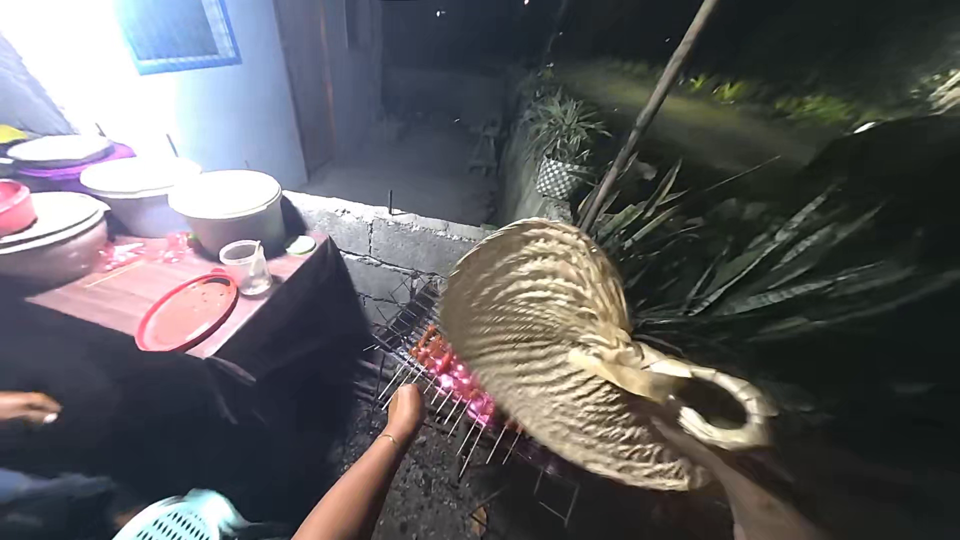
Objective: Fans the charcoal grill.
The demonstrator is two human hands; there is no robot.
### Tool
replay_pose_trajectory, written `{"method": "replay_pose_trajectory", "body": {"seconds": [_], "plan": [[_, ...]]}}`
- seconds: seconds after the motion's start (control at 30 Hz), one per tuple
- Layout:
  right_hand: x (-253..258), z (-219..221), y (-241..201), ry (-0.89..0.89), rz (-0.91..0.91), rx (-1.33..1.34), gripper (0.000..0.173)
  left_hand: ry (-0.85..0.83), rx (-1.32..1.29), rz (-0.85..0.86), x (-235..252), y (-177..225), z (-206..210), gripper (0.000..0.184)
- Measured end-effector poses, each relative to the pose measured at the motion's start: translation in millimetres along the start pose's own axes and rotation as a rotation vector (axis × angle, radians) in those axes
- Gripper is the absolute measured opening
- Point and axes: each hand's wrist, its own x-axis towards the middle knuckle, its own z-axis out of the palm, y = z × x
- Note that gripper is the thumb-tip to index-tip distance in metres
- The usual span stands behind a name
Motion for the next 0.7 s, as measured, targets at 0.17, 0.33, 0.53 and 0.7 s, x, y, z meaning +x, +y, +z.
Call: {"method": "replay_pose_trajectory", "body": {"seconds": [0.17, 0.33, 0.53, 0.7], "plan": [[15, 8, -30, -0.115, -0.172, -0.219, 0.024, 0.004, 0.013, -0.036, 2, 6, 3, 0.026], [-18, 4, -23, -0.07, 0.12, 0.039, 0.044, 0.025, -0.02, -0.045, 0, 6, 6, 0.03], [9, 11, -18, -0.132, -0.176, -0.094, 0.025, 0.012, 0.062, -0.063, -1, 9, 6, 0.029], [2, 15, -12, -0.11, -0.108, -0.032, 0.039, -0.018, 0.126, -0.059, -1, 15, 2, 0.029]]}}
